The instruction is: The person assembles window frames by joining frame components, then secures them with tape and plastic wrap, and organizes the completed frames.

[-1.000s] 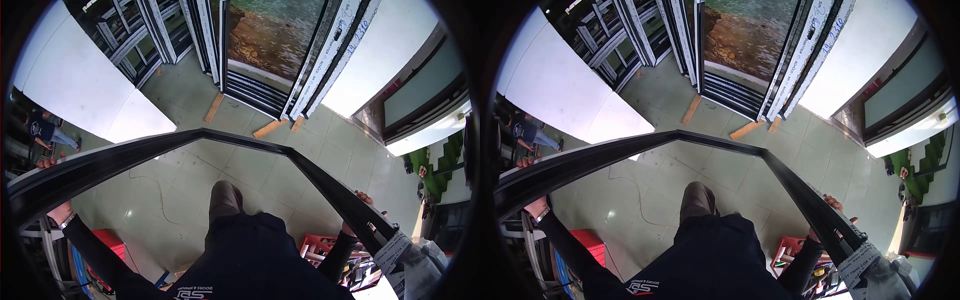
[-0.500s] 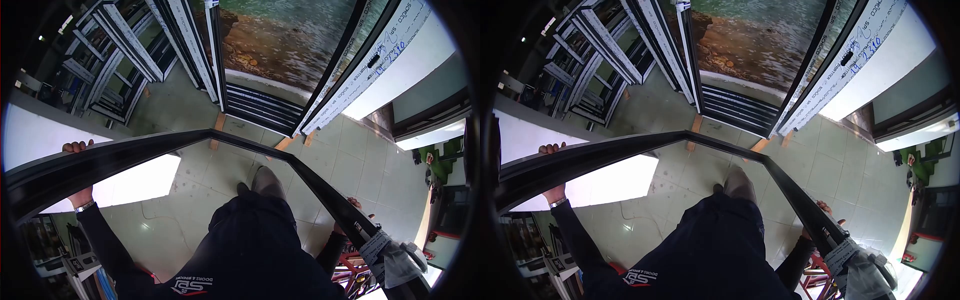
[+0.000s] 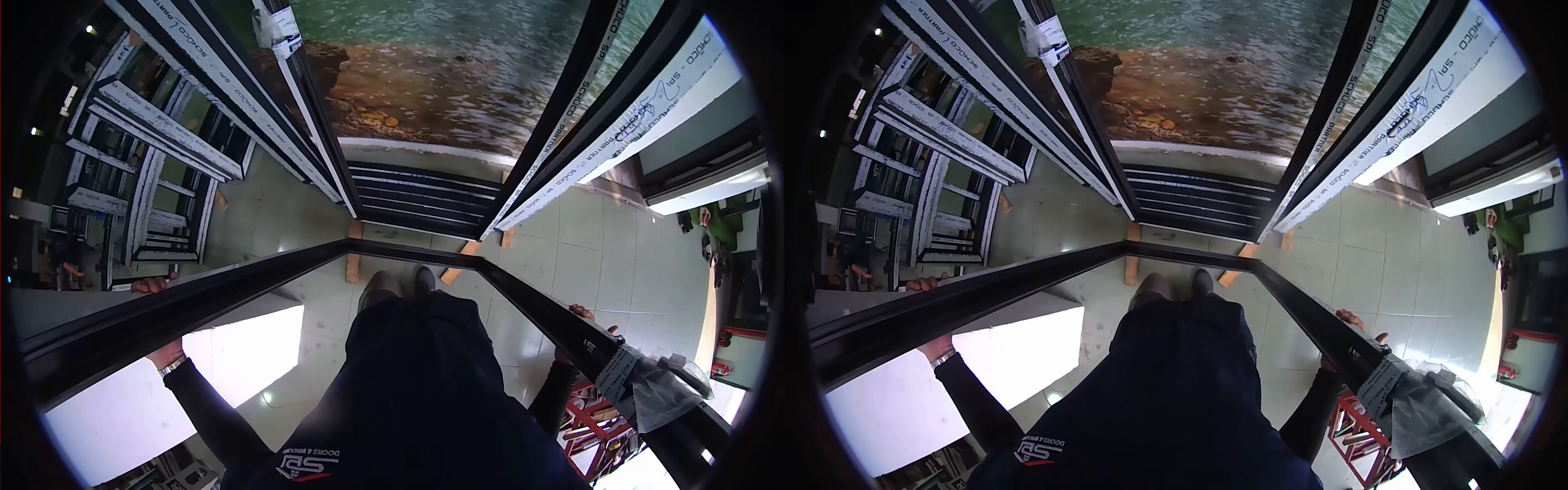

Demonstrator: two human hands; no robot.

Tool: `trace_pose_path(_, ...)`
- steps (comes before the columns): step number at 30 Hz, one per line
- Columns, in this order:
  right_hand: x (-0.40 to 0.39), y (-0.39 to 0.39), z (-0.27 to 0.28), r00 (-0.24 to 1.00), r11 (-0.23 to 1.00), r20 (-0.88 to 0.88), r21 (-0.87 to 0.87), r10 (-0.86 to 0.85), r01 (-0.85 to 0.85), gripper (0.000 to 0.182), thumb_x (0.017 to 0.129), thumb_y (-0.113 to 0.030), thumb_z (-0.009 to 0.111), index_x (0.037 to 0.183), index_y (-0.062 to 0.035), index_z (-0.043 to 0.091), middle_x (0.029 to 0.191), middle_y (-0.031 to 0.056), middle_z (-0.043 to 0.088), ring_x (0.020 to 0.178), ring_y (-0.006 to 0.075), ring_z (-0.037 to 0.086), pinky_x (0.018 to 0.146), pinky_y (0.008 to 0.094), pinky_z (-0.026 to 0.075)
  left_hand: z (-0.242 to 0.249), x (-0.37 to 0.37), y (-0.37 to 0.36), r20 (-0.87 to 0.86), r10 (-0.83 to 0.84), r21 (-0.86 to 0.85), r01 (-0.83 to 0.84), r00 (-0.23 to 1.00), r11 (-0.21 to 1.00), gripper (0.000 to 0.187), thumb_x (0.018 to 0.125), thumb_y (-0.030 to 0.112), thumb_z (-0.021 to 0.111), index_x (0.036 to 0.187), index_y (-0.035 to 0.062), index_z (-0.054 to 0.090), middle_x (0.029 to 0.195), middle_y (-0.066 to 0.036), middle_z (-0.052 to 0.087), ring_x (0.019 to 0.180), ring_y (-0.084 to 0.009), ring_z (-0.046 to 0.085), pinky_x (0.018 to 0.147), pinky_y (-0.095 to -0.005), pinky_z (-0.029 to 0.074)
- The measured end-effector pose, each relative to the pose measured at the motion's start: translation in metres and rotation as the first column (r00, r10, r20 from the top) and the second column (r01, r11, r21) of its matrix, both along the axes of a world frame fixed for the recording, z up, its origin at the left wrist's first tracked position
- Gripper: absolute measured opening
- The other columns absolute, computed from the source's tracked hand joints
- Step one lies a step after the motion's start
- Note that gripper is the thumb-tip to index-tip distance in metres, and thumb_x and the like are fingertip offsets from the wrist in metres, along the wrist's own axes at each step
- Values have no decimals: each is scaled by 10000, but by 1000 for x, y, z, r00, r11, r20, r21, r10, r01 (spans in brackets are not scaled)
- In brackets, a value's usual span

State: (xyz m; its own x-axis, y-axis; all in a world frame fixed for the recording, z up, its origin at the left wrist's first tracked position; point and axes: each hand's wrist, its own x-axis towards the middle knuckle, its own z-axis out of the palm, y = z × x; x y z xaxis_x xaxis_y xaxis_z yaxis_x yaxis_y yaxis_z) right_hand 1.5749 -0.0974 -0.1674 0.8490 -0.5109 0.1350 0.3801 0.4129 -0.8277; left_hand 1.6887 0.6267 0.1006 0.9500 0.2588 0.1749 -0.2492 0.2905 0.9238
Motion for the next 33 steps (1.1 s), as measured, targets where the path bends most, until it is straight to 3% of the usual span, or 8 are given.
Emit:
trace_pose_path(2, 9, 3, -8, 999, 1000, -32, -28, -1, 0, 552, 945, -558, 536, 1102, -34, 611, 1082, 134, 623, 1136, 294, 532, 1128, 440, 316, -6, 27, 4, 1, -19, 9, 19, 1000, 1000, 355, 908, 437, 493, 973, 89, 492, 912, -72, 468, 978, -233, 481, 1154, -554, 262)
trace_pose_path(9, 51, 24, -16, 998, 1000, -67, 27, 2, 0, 567, 962, -578, 476, 1074, -45, 632, 1084, 125, 633, 1146, 295, 532, 1135, 426, 315, -38, 112, 32, -39, -100, -48, 98, 994, 994, 409, 888, 469, 494, 1002, 77, 520, 947, -87, 491, 1011, -251, 479, 1152, -557, 260)
trace_pose_path(12, 76, 42, -18, 998, 998, -39, -43, -53, 52, 520, 966, -519, 517, 1103, -27, 610, 1053, 147, 627, 1117, 308, 545, 1094, 447, 352, -43, 144, 26, -39, -106, -48, 104, 994, 993, 404, 886, 461, 489, 990, 72, 520, 954, -90, 477, 1021, -255, 463, 1164, -560, 248)
trace_pose_path(16, 92, 40, -40, 994, 997, -100, 62, -34, 41, 662, 958, -647, 432, 1099, -36, 646, 1121, 135, 655, 1159, 304, 562, 1117, 440, 349, -67, 181, 36, -41, -148, -70, 145, 988, 987, 389, 913, 432, 483, 1019, 61, 529, 979, -103, 512, 1022, -259, 497, 1145, -530, 295)
trace_pose_path(22, 130, 44, -51, 998, 1000, -61, 18, -8, 9, 662, 981, -636, 391, 1105, -39, 647, 1060, 121, 671, 1101, 299, 578, 1100, 450, 362, -105, 212, 64, -88, -146, -24, 144, 985, 989, 393, 944, 423, 454, 1067, 57, 524, 1016, -107, 520, 1076, -269, 509, 1177, -537, 280)
trace_pose_path(25, 140, 44, -58, 992, 989, -99, 120, -74, 85, 884, 981, -712, 158, 1002, 19, 655, 1043, 203, 661, 1114, 329, 555, 1119, 443, 326, -112, 221, 61, -76, -167, -3, 167, 983, 986, 361, 956, 392, 447, 1071, 58, 521, 1014, -97, 520, 1075, -264, 514, 1181, -538, 275)
trace_pose_path(28, 153, 43, -61, 994, 999, -101, 33, -31, 34, 652, 1004, -613, 350, 1090, -39, 648, 1033, 119, 666, 1095, 296, 577, 1107, 447, 353, -115, 225, 58, -86, -196, -33, 194, 977, 980, 300, 973, 344, 452, 1059, 67, 528, 1019, -80, 529, 1078, -249, 529, 1195, -545, 255)
trace_pose_path(33, 169, 36, -61, 994, 996, -107, 87, 7, 2, 642, 992, -612, 386, 1077, -31, 644, 1027, 134, 663, 1079, 295, 584, 1108, 435, 355, -117, 229, 51, -109, -178, -55, 173, 978, 983, 284, 975, 339, 468, 1048, 70, 523, 1014, -76, 526, 1082, -239, 526, 1199, -541, 248)
